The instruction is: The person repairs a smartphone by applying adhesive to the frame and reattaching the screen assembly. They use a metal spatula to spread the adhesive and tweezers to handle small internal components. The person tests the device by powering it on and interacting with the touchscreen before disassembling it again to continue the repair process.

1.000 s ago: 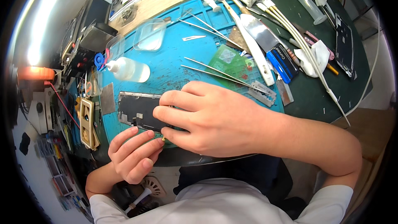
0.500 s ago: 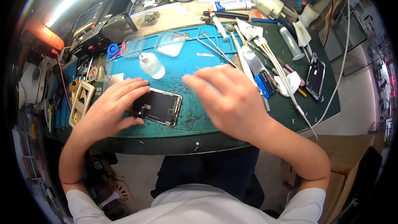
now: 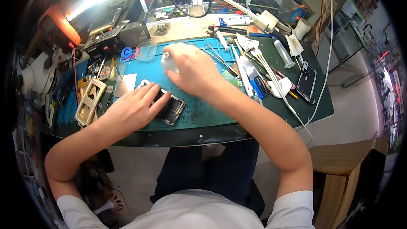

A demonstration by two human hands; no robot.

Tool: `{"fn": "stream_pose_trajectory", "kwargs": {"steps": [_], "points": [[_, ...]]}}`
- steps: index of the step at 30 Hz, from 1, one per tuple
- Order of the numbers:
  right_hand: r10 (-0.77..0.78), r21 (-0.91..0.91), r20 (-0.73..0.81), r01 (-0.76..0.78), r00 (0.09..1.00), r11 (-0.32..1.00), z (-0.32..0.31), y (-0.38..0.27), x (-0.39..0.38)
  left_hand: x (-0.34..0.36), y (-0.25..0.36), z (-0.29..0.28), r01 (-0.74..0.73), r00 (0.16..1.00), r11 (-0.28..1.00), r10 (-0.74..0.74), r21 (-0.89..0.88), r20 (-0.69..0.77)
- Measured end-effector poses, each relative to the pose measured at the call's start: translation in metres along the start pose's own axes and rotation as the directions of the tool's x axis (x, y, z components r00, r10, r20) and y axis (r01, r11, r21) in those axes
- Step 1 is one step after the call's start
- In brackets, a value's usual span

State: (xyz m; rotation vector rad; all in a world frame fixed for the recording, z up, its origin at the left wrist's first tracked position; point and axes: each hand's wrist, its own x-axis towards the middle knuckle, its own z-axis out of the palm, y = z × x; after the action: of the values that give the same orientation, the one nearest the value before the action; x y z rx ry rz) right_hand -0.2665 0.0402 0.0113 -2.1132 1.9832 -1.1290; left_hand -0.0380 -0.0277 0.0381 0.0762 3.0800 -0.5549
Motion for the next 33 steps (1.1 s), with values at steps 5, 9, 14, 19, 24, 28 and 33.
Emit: {"fn": "stream_pose_trajectory", "kwargs": {"steps": [5, 9, 14, 19, 24, 28, 33], "points": [[0.075, 0.144, 0.09, -0.088, 0.993, 0.986, -0.024, 0.015, -0.009, -0.01, -0.021, 0.01, -0.096, 0.994, 0.994, 0.094, -0.043, -0.051], [0.253, 0.12, 0.056, -0.258, 0.966, 0.959, -0.067, 0.019, -0.021, -0.017, -0.034, 0.016, -0.239, 0.967, 0.969, 0.231, -0.065, -0.109], [0.232, -0.234, 0.111, -0.202, 0.966, 0.951, -0.094, 0.015, -0.065, -0.008, -0.035, 0.019, -0.377, 0.906, 0.926, 0.362, -0.033, -0.218], [0.283, -0.44, -0.181, -0.335, 0.942, 0.833, -0.125, 0.03, -0.087, 0.003, -0.04, 0.021, -0.461, 0.843, 0.887, 0.425, -0.034, -0.33], [0.451, -0.492, -0.142, -0.458, 0.881, 0.74, -0.137, 0.048, -0.092, 0.0, -0.047, 0.027, -0.437, 0.857, 0.897, 0.39, -0.072, -0.337], [0.485, -0.495, -0.023, -0.431, 0.874, 0.754, -0.118, 0.045, -0.089, -0.022, -0.05, 0.023, -0.333, 0.894, 0.932, 0.263, -0.143, -0.364], [0.416, -0.41, -0.075, -0.408, 0.906, 0.816, -0.111, 0.059, -0.103, -0.046, -0.023, 0.028, -0.022, 0.805, 0.913, -0.226, -0.408, -0.549]]}}
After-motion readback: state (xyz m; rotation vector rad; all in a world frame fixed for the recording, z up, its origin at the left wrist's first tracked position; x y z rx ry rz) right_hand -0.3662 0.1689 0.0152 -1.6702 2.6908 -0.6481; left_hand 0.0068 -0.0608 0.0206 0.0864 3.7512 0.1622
